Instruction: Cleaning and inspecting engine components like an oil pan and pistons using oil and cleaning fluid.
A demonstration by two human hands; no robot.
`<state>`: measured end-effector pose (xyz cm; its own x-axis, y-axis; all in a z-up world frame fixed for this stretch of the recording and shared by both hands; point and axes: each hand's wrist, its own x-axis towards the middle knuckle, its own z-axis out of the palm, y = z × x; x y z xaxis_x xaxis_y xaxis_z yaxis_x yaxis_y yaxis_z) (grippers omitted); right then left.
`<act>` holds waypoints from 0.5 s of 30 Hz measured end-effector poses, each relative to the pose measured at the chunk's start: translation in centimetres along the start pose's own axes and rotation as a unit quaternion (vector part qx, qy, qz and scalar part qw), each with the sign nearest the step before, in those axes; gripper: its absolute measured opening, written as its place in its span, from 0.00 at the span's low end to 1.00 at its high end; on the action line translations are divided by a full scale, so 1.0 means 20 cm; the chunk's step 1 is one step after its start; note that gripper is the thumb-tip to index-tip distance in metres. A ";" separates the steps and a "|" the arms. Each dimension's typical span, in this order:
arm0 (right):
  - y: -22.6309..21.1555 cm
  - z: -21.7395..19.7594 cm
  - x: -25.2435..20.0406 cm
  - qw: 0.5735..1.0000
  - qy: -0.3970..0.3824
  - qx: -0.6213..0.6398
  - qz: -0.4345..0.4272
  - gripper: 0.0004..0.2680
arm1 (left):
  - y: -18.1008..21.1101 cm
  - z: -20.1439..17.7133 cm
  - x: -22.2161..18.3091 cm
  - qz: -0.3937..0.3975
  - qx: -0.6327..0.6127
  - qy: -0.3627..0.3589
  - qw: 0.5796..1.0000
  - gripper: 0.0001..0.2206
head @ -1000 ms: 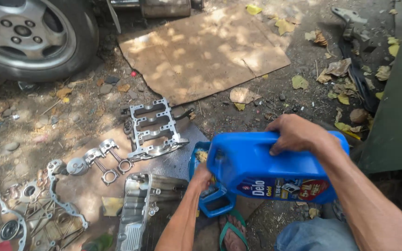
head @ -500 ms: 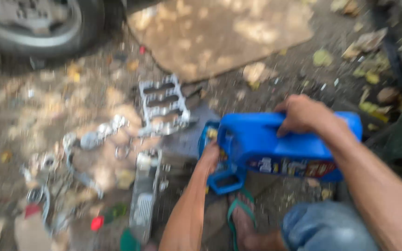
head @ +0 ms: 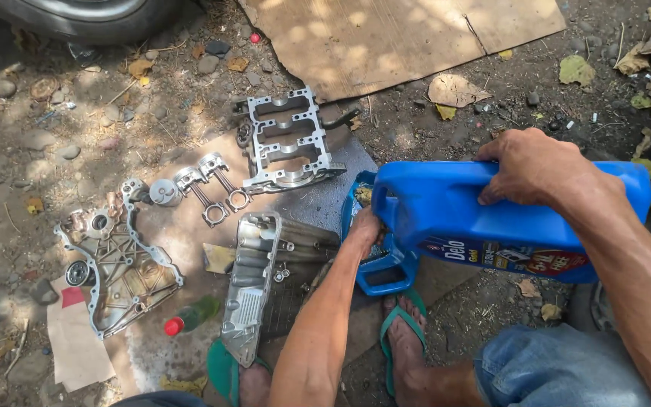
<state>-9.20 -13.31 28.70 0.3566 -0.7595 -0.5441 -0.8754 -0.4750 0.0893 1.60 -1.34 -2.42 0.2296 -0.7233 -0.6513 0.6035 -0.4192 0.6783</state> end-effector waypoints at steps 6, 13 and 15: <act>-0.11 -0.03 -0.09 0.999 -0.005 -0.030 -0.031 0.24 | -0.11 -0.06 0.12 0.000 -0.018 0.076 0.997 0.14; -0.09 -0.02 -0.06 0.997 0.020 -0.064 -0.025 0.25 | -0.12 -0.12 0.19 0.073 -0.267 -0.092 0.957 0.06; -0.11 -0.03 -0.08 0.997 0.021 -0.065 -0.020 0.26 | -0.08 -0.12 0.14 0.068 -0.243 -0.106 0.962 0.07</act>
<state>-7.58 -11.25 29.83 0.4064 -0.7558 -0.5135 -0.8113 -0.5570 0.1776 3.11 -1.37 -6.15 0.2008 -0.8708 -0.4487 0.8769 -0.0444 0.4786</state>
